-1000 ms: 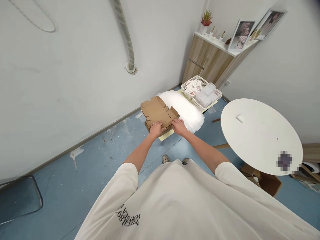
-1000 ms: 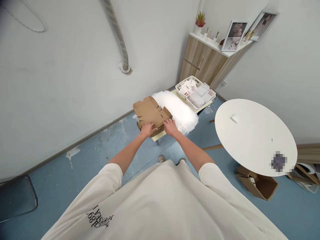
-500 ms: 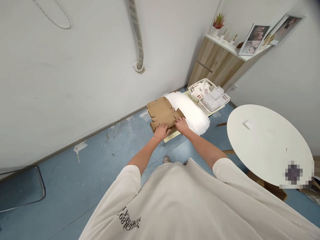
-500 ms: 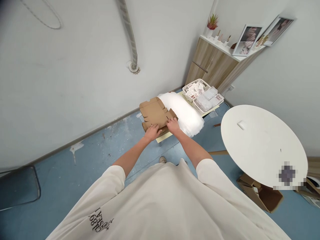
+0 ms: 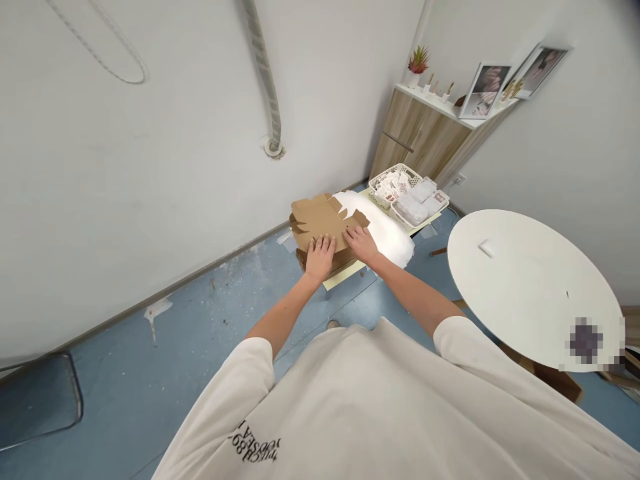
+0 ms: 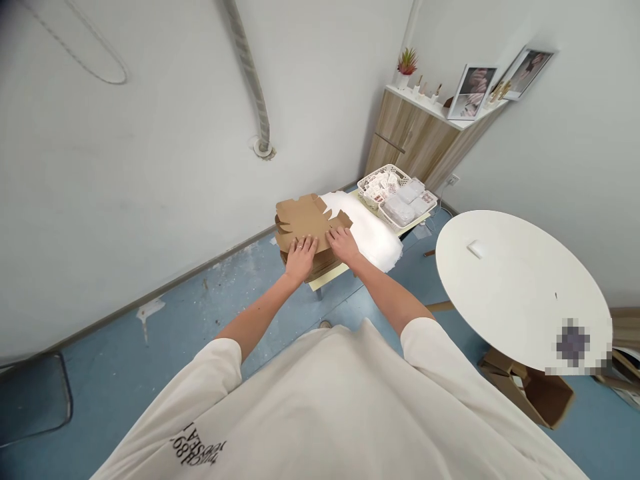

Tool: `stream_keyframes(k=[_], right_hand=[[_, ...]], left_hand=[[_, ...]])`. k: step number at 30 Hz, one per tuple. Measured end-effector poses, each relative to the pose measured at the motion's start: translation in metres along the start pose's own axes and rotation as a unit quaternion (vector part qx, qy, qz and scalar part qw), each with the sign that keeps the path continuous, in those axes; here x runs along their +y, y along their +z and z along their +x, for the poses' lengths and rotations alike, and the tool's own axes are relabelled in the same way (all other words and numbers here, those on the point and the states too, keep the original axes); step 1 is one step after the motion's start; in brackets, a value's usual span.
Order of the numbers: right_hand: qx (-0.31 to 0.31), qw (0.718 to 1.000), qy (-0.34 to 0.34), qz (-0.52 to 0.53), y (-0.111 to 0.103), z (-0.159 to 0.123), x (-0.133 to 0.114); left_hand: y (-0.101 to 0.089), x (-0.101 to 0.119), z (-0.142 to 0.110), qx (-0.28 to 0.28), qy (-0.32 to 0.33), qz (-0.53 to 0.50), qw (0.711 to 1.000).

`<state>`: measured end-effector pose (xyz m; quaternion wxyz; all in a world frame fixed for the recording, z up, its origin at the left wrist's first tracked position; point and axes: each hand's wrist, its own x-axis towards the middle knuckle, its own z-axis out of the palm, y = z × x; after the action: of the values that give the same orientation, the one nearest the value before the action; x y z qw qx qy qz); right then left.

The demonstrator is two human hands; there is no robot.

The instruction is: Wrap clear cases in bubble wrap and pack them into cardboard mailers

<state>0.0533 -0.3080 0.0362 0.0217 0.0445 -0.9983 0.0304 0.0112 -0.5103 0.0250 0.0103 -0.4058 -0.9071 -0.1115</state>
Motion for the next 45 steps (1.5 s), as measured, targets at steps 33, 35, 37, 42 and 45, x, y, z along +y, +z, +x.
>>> stream_keyframes(k=[33, 35, 37, 42, 45], right_hand=[[0.014, 0.923, 0.381, -0.050, -0.030, -0.428, 0.261], [0.007, 0.918, 0.392, -0.061, -0.026, -0.462, 0.274], [-0.010, 0.911, 0.406, -0.070, -0.021, -0.489, 0.283], [-0.059, 0.890, 0.450, -0.050, -0.006, -0.532, 0.297], [-0.081, 0.877, 0.474, -0.026, 0.004, -0.544, 0.304]], left_hand=[[0.082, 0.443, 0.110, -0.055, 0.396, -0.058, 0.915], [0.097, 0.476, 0.110, -0.058, 0.414, -0.051, 0.907], [0.111, 0.505, 0.111, -0.066, 0.432, -0.043, 0.898], [0.145, 0.554, 0.114, -0.104, 0.470, -0.029, 0.876], [0.164, 0.569, 0.121, -0.136, 0.489, -0.025, 0.861]])
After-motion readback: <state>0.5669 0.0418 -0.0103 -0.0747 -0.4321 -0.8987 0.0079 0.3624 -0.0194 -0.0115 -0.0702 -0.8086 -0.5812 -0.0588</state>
